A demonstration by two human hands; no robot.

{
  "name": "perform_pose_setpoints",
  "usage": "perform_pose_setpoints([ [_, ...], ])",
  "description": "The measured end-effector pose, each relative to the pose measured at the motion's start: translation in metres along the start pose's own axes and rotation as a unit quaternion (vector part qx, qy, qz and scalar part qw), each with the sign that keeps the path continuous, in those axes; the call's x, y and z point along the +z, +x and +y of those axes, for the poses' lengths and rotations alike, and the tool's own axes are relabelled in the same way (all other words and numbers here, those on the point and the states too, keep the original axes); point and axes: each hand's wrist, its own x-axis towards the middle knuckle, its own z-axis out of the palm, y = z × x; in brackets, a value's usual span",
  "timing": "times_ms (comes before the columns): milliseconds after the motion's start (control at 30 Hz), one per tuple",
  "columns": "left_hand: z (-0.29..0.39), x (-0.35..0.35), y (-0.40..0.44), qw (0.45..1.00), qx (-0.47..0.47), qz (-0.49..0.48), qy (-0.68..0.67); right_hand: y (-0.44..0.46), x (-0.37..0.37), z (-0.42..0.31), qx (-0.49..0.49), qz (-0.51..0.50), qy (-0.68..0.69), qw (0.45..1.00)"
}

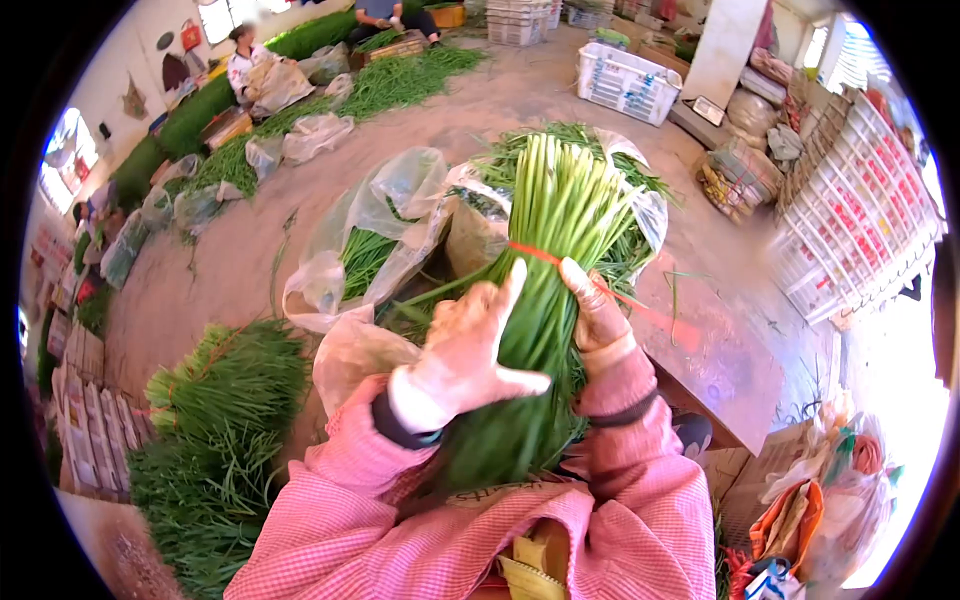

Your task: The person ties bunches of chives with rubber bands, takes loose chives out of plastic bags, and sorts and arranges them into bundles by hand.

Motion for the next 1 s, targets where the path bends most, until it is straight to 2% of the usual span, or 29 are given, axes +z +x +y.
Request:
perform_pose_setpoints([
  [33,0.005,-0.020,-0.006,0.996,0.041,-0.032,0.070,-0.006,-0.004,0.004,0.004,0.006,0.000,1.000],
  [67,0.000,-0.041,-0.011,0.995,0.092,0.024,0.009,-0.012,-0.004,0.004,0.006,0.006,-0.004,1.000],
  [100,-0.013,-0.051,-0.009,0.991,0.063,0.082,-0.082,-0.011,-0.009,0.009,-0.054,0.040,-0.104,0.992],
  [133,-0.021,-0.057,-0.006,0.976,0.024,0.131,-0.174,-0.022,-0.013,0.014,-0.032,-0.004,-0.032,0.999],
  [167,-0.037,-0.044,0.009,0.969,0.037,0.157,-0.186,-0.025,-0.018,0.022,-0.023,-0.002,-0.023,0.999],
  [200,-0.061,-0.010,0.023,0.947,0.058,0.133,-0.286,-0.026,-0.022,0.030,-0.014,-0.003,-0.016,1.000],
  [233,-0.068,0.022,0.024,0.889,0.020,0.009,-0.457,-0.031,-0.014,0.032,-0.012,-0.012,-0.024,1.000],
  [267,-0.072,0.049,0.019,0.787,-0.016,-0.116,-0.606,-0.036,-0.002,0.029,-0.013,-0.021,-0.031,0.999],
  [333,-0.086,0.075,0.008,0.755,-0.061,-0.144,-0.637,-0.038,0.005,0.008,0.034,-0.083,-0.156,0.984],
  [367,-0.078,0.074,0.005,0.752,-0.065,-0.148,-0.639,-0.039,0.012,-0.012,0.112,-0.075,-0.259,0.956],
  [400,-0.065,0.069,0.002,0.726,-0.075,-0.165,-0.664,-0.040,0.016,-0.034,0.191,-0.067,-0.358,0.912],
  [433,-0.059,0.066,0.004,0.703,-0.079,-0.182,-0.683,-0.042,0.006,-0.053,0.062,-0.019,-0.529,0.846],
  [467,-0.060,0.068,0.005,0.700,-0.078,-0.185,-0.685,-0.045,-0.003,-0.073,-0.068,0.030,-0.673,0.736],
  [500,-0.062,0.071,0.006,0.722,-0.080,-0.207,-0.655,-0.046,0.021,-0.113,-0.093,0.069,-0.516,0.849],
  [533,-0.063,0.073,0.005,0.744,-0.083,-0.229,-0.623,-0.052,0.049,-0.144,-0.194,0.063,-0.437,0.876],
  [600,-0.043,0.060,0.005,0.739,-0.055,-0.212,-0.638,-0.046,0.064,-0.198,-0.344,0.059,-0.530,0.773],
  [667,-0.034,0.061,0.008,0.771,-0.027,-0.162,-0.616,-0.040,0.066,-0.219,-0.444,-0.024,-0.550,0.707],
  [733,-0.029,0.070,0.012,0.785,-0.003,-0.143,-0.603,-0.033,0.079,-0.178,-0.440,-0.015,-0.554,0.707],
  [833,-0.019,0.078,0.008,0.781,0.004,-0.123,-0.612,-0.016,0.039,-0.092,-0.203,-0.187,-0.699,0.660],
  [867,-0.023,0.086,0.005,0.782,-0.008,-0.099,-0.615,-0.018,0.045,-0.098,-0.208,-0.191,-0.699,0.657],
  [933,-0.027,0.084,0.002,0.786,-0.023,-0.095,-0.610,-0.034,0.069,-0.120,-0.284,-0.047,-0.567,0.772],
  [967,-0.025,0.078,-0.001,0.785,-0.028,-0.094,-0.611,-0.039,0.081,-0.123,-0.285,-0.056,-0.579,0.762],
  [1000,-0.019,0.068,-0.001,0.831,-0.022,-0.075,-0.551,-0.036,0.073,-0.118,-0.284,-0.054,-0.579,0.762],
])
